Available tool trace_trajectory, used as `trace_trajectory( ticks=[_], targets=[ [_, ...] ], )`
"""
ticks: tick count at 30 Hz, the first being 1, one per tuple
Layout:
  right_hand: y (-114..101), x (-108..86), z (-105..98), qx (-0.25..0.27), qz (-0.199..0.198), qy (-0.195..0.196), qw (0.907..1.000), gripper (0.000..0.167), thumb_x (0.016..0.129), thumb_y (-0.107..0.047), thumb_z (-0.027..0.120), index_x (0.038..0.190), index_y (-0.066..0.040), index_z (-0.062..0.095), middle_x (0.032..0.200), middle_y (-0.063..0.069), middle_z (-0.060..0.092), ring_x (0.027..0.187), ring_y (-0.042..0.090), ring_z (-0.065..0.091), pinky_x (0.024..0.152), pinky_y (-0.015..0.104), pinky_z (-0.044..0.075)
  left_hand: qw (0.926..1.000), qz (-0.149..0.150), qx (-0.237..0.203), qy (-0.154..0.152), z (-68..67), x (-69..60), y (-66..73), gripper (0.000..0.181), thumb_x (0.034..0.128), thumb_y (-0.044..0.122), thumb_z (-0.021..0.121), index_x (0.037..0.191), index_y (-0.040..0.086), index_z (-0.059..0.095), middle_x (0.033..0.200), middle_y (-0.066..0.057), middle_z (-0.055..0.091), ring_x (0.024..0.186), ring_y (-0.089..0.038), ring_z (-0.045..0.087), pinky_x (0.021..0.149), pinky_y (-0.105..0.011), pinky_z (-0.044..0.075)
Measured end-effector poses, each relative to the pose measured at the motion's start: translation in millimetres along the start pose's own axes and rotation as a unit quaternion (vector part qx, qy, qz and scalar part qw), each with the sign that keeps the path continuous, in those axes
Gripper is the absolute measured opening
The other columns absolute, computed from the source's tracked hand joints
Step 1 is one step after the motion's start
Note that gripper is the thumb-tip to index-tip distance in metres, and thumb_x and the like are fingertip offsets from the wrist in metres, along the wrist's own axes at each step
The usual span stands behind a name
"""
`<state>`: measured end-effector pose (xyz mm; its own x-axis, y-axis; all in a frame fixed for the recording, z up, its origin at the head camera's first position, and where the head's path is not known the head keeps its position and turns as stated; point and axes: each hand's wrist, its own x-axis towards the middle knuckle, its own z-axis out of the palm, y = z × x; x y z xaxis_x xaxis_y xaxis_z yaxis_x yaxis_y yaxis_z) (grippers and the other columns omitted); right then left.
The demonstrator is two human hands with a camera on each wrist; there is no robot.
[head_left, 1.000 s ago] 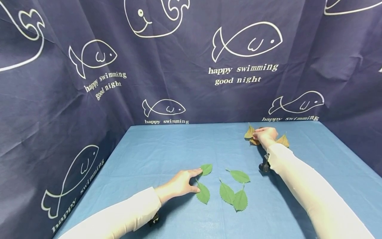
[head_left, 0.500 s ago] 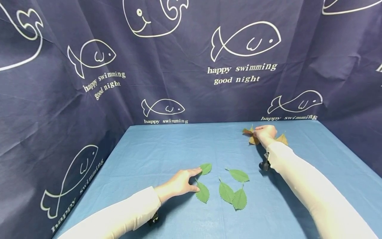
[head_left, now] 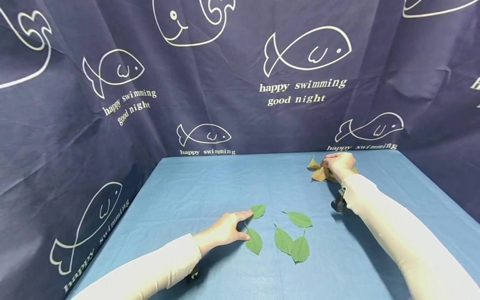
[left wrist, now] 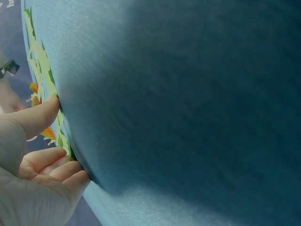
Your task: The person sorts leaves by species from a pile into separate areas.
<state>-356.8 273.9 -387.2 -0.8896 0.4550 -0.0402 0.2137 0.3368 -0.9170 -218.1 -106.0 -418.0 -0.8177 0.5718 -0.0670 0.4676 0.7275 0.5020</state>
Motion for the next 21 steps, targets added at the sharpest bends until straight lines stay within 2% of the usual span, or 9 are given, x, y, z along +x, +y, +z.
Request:
trace_trajectory(
  ticks=[6,8,10,13,17,21],
  targets=[
    [-7.3,-4.2,-11.0,0.002,-0.007,-0.017,0.9998,0.031,0.086,-0.009,0.066,0.114,0.004,0.069,0.048,-0.02,0.06,0.054,-0.006,0.064,0.063,0.008,0.05,1.0,0.004,0.002,0.001,0.9,1.5,-0.9,0.071,0.0821,0.022,0.078,0.144,0.008,0.047,0.15,-0.007,0.045,0.138,-0.028,0.043,0.113,-0.043,0.038],
    [-10.1,-5.5,-13.8,-0.008,-0.013,-0.013,0.9998,0.029,0.085,-0.011,0.068,0.111,0.002,0.072,0.049,-0.02,0.061,0.053,-0.007,0.062,0.074,0.013,0.054,1.0,0.007,0.0,0.001,0.4,1.5,-0.7,0.071,0.082,0.022,0.078,0.144,0.007,0.047,0.149,-0.008,0.045,0.137,-0.029,0.043,0.113,-0.044,0.038],
    [-12.7,-6.8,-15.9,-0.035,-0.021,-0.007,0.9991,0.028,0.084,-0.015,0.07,0.109,-0.002,0.073,0.049,-0.022,0.061,0.052,-0.01,0.058,0.085,0.018,0.052,1.0,0.009,-0.004,0.0,-0.8,1.2,0.0,0.071,0.082,0.021,0.078,0.144,0.007,0.047,0.149,-0.009,0.045,0.137,-0.029,0.043,0.112,-0.044,0.038],
    [-15.5,-8.3,-18.2,-0.054,-0.031,-0.009,0.998,0.026,0.083,-0.019,0.073,0.105,-0.004,0.075,0.05,-0.024,0.061,0.051,-0.011,0.055,0.089,0.022,0.052,0.9999,0.007,-0.01,-0.005,-3.1,0.2,1.3,0.072,0.082,0.02,0.078,0.144,0.005,0.046,0.149,-0.01,0.045,0.138,-0.03,0.042,0.112,-0.045,0.038],
    [-17.3,-11.6,-19.9,-0.041,-0.04,-0.034,0.9978,0.03,0.084,-0.018,0.073,0.108,0.0,0.073,0.053,-0.023,0.062,0.053,-0.01,0.058,0.07,0.01,0.051,0.9999,0.006,-0.009,-0.01,-4.9,0.0,1.4,0.072,0.0821,0.02,0.078,0.145,0.005,0.045,0.149,-0.01,0.045,0.138,-0.03,0.042,0.113,-0.045,0.037],
    [-18.3,-16.7,-20.7,-0.029,-0.044,-0.052,0.9973,0.036,0.084,-0.016,0.071,0.114,0.004,0.069,0.055,-0.022,0.064,0.055,-0.009,0.06,0.058,0.007,0.048,0.9999,0.012,0.002,-0.01,-5.8,1.2,-0.1,0.072,0.082,0.02,0.078,0.144,0.005,0.046,0.149,-0.01,0.046,0.137,-0.03,0.043,0.114,-0.045,0.037]
  ],
)
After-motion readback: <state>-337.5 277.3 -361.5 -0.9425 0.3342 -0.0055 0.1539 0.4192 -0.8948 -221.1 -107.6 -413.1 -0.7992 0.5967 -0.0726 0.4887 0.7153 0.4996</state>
